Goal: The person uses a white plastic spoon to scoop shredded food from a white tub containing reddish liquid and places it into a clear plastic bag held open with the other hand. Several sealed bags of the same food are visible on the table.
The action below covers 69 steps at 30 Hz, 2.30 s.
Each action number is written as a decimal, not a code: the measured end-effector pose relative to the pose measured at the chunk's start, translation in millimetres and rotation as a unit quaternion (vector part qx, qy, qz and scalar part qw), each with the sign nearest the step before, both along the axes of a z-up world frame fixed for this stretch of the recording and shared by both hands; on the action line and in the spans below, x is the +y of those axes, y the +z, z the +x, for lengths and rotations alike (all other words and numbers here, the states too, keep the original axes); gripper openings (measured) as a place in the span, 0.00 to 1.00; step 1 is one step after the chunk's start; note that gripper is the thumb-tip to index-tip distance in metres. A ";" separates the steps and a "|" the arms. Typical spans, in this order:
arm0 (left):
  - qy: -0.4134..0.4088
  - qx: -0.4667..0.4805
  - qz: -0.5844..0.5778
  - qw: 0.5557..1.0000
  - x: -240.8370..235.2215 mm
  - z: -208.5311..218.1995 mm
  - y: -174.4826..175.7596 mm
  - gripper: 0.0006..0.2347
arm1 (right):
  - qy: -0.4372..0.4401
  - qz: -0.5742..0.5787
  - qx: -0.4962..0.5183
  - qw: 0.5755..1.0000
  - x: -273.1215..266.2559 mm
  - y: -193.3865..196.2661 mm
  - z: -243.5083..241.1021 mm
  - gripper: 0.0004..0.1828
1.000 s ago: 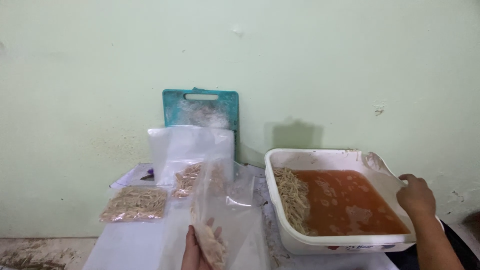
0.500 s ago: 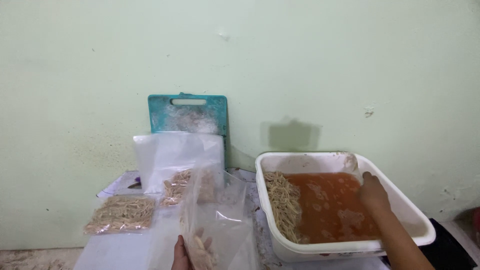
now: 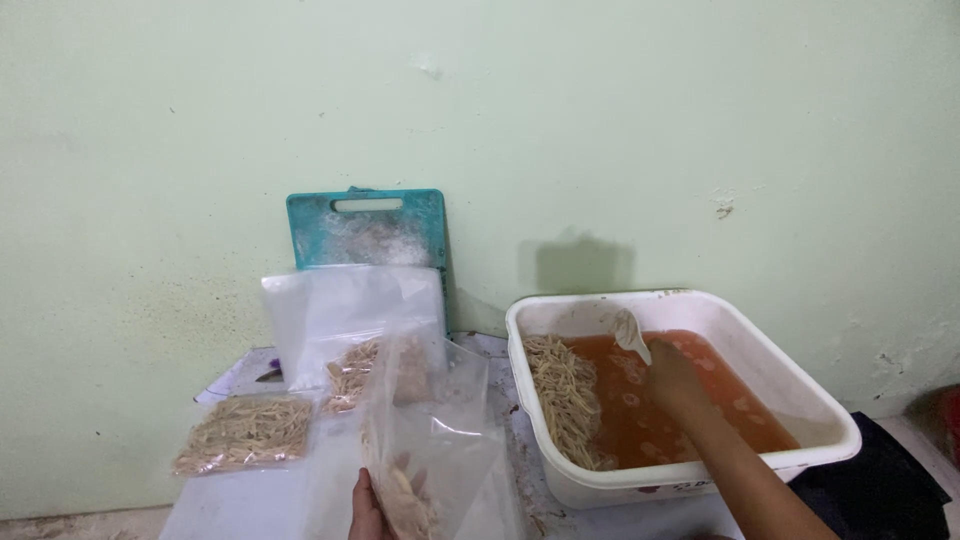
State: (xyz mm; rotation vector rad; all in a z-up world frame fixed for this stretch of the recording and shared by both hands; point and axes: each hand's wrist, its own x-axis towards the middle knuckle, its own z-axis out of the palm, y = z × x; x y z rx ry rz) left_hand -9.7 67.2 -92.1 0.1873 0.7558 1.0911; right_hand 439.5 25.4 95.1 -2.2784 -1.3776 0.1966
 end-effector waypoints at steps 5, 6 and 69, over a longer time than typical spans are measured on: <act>-0.036 -0.037 0.032 0.998 36.1 -10.6 -72.7 0.35 | 0.038 -0.034 -0.023 0.998 -27.2 41.1 -51.6 0.27; -0.050 -0.042 0.034 0.997 42.6 -12.9 -83.3 0.36 | 0.054 -0.054 -0.042 0.996 -31.7 49.8 -62.7 0.25; 0.017 -0.027 0.016 0.999 -16.9 2.6 17.5 0.31 | -0.087 -0.457 -0.300 0.833 -54.1 61.8 156.2 0.04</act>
